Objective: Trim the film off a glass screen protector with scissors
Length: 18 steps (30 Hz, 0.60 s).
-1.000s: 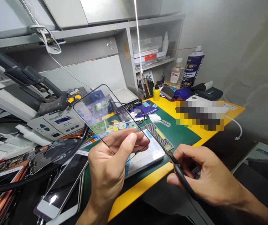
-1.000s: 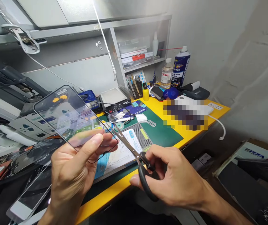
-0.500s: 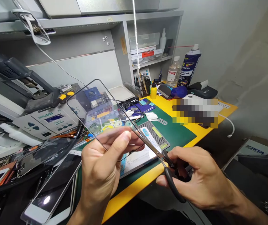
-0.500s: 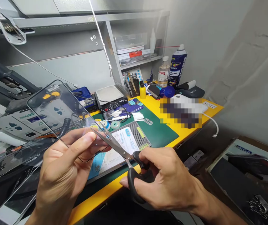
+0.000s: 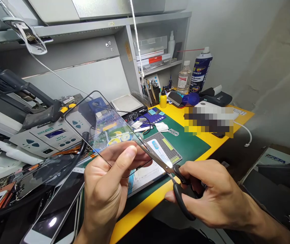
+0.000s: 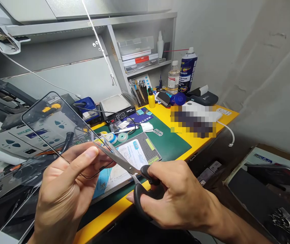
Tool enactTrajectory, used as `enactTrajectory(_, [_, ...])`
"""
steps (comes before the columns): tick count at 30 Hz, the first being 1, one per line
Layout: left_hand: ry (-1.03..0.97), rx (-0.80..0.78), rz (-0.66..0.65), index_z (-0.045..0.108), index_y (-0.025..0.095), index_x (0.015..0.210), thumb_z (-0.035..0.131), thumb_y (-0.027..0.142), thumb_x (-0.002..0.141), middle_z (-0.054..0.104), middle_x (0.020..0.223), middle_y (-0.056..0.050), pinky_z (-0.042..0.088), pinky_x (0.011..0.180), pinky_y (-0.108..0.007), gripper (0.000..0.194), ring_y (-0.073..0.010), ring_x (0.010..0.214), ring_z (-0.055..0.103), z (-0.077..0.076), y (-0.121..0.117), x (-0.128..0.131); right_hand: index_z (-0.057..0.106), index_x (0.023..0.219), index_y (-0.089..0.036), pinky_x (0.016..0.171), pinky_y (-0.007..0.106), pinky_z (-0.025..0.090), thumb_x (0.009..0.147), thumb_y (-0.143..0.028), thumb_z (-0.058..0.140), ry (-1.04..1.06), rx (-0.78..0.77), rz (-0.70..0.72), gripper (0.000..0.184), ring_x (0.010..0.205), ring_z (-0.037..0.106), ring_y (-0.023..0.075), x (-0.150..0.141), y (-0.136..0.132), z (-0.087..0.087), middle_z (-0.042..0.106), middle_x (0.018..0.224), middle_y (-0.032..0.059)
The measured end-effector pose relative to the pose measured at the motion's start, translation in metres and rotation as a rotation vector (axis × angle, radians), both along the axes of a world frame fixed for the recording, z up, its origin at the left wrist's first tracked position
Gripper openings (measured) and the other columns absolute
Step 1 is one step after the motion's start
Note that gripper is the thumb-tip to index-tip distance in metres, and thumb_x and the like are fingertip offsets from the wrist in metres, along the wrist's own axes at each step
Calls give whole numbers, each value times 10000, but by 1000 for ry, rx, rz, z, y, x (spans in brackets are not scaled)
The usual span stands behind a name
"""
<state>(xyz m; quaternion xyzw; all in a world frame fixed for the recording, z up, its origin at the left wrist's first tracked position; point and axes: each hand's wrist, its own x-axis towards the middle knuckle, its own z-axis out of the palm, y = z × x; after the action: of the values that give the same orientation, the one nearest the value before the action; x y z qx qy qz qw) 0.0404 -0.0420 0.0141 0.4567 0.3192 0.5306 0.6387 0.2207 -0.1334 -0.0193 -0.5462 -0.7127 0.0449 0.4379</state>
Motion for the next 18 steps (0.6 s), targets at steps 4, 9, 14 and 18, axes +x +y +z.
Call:
enactTrajectory(4, [8,7,9,786,160,828,746,172,830,803,775,-84,652,680,-307,41,-217,675,773,-1,1,0,457,638,-186,448,215,274,760,-241,787,14,9,21,356,486,307,53,1,0,-1,351,577,-89])
enactTrajectory(9, [-8,-2,-7,793,170,825,749,174,831,804,766,-71,645,675,-270,45,-197,657,771,-1,2,2,396,638,-195,448,224,239,784,-257,787,18,26,51,422,497,260,54,1,2,-3,311,584,-93])
enactTrajectory(14, [-24,-8,-9,799,173,836,748,169,831,806,765,-74,644,679,-269,52,-198,669,774,-3,3,2,386,649,-199,453,230,239,787,-258,789,20,18,57,430,496,258,54,2,2,-5,300,587,-94])
enactTrajectory(18, [-38,-14,-30,804,183,820,744,158,829,807,759,-64,646,680,-271,65,-196,670,775,-2,3,2,386,647,-199,450,223,242,786,-237,782,26,12,54,422,493,260,52,2,3,-4,298,583,-95])
